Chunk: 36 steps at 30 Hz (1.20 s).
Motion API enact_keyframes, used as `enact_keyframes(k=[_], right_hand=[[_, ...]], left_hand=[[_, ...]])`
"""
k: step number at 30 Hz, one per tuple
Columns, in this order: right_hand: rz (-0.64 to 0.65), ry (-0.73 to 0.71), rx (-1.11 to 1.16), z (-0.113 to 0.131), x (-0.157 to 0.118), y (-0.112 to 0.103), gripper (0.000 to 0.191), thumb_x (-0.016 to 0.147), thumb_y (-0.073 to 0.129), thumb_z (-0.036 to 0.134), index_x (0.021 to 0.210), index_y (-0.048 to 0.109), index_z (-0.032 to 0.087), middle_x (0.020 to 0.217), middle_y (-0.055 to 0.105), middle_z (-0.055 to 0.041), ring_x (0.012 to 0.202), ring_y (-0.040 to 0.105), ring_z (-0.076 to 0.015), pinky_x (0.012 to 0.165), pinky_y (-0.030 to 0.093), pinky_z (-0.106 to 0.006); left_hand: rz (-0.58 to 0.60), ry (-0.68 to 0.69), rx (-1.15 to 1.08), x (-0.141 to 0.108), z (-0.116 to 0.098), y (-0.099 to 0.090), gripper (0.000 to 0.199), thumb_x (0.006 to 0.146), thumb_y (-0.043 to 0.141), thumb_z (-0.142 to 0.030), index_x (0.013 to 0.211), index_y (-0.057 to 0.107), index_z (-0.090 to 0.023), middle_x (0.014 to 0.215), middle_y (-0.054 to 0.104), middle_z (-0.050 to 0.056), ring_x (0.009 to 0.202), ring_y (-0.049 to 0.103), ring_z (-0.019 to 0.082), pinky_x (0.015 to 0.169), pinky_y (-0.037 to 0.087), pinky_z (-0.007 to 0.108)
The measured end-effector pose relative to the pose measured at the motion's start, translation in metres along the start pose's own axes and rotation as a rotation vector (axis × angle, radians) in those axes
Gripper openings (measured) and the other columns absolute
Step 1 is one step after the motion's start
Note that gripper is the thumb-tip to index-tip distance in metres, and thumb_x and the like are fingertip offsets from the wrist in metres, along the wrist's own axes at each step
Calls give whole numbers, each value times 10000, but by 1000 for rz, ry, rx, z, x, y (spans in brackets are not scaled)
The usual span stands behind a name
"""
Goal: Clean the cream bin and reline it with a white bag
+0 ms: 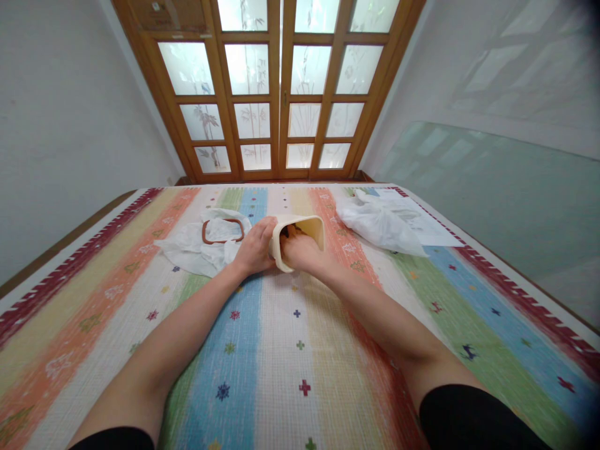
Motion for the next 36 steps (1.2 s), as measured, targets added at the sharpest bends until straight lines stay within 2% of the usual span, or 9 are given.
enact_keyframes(k=[4, 8, 13, 17, 21, 24, 28, 32, 36], right_hand=[[-124, 85, 9, -6, -16, -24, 386, 1013, 441, 197, 1192, 744, 39, 1258, 646, -287, 1096, 627, -353, 977, 485, -459], [-246, 62, -40, -3, -29, -52, 410, 1050, 418, 265, 1155, 749, 47, 1198, 643, -259, 1150, 568, -370, 1100, 398, -509], [-374, 94, -20, -8, -46, -84, 397, 1067, 438, 324, 1217, 725, 95, 1309, 589, -222, 1230, 518, -358, 1175, 333, -510], [-438, 147, 68, -23, -55, -105, 394, 1073, 429, 330, 1253, 713, 124, 1349, 559, -200, 1294, 477, -380, 1171, 332, -551], [-497, 229, 113, -52, -54, -115, 442, 1091, 385, 365, 1272, 716, 135, 1378, 550, -195, 1292, 491, -392, 1143, 352, -587], [-460, 288, 69, -75, -44, -106, 473, 1091, 375, 376, 1206, 758, 122, 1334, 590, -206, 1239, 548, -377, 1128, 370, -566], [-322, 344, 45, -98, -24, -75, 491, 1076, 391, 388, 1123, 803, 125, 1265, 653, -213, 1158, 621, -355, 1055, 442, -507], [-186, 384, 75, -116, -5, -40, 484, 1056, 414, 421, 1125, 818, 165, 1280, 681, -201, 1127, 657, -337, 979, 492, -453], [-128, 400, 74, -127, 6, -15, 486, 1040, 423, 446, 1169, 806, 175, 1289, 696, -193, 1136, 673, -322, 933, 515, -408]], left_hand=[[-18, -51, -24, 2, 4, -3, 1167, 692, 862, -369, 1620, 169, -223, 1553, 437, 220, 1463, 463, 412, 1193, 453, 610], [-42, -131, -25, 1, 15, -9, 1099, 722, 838, -347, 1609, 200, -229, 1572, 434, 207, 1470, 460, 400, 1204, 444, 604], [-78, -208, -39, -1, 27, -16, 1144, 688, 883, -382, 1607, 223, -211, 1576, 443, 205, 1477, 454, 399, 1239, 405, 600], [-110, -291, -69, -5, 40, -18, 1165, 666, 907, -397, 1604, 240, -216, 1573, 449, 197, 1467, 470, 381, 1229, 420, 577], [-148, -400, -93, -12, 56, -18, 1189, 628, 923, -359, 1600, 250, -225, 1520, 496, 186, 1422, 515, 377, 1184, 468, 567], [-157, -448, -108, -16, 66, -17, 1190, 629, 926, -374, 1598, 249, -227, 1512, 499, 189, 1402, 535, 379, 1175, 476, 568], [-185, -480, -130, -21, 75, -16, 1137, 658, 918, -448, 1584, 295, -230, 1508, 501, 182, 1414, 523, 390, 1186, 455, 588], [-214, -491, -160, -25, 81, -15, 1133, 654, 923, -489, 1581, 326, -228, 1499, 516, 172, 1430, 511, 387, 1205, 431, 581], [-208, -511, -194, -26, 84, -13, 1124, 665, 919, -500, 1584, 336, -220, 1503, 528, 182, 1422, 522, 375, 1205, 420, 582]])
Point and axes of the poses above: each hand's wrist, its own x-axis towards the middle knuckle, its own y-axis out of the palm, z = x × y, the point moved 9 cm from there along x, towards the middle knuckle
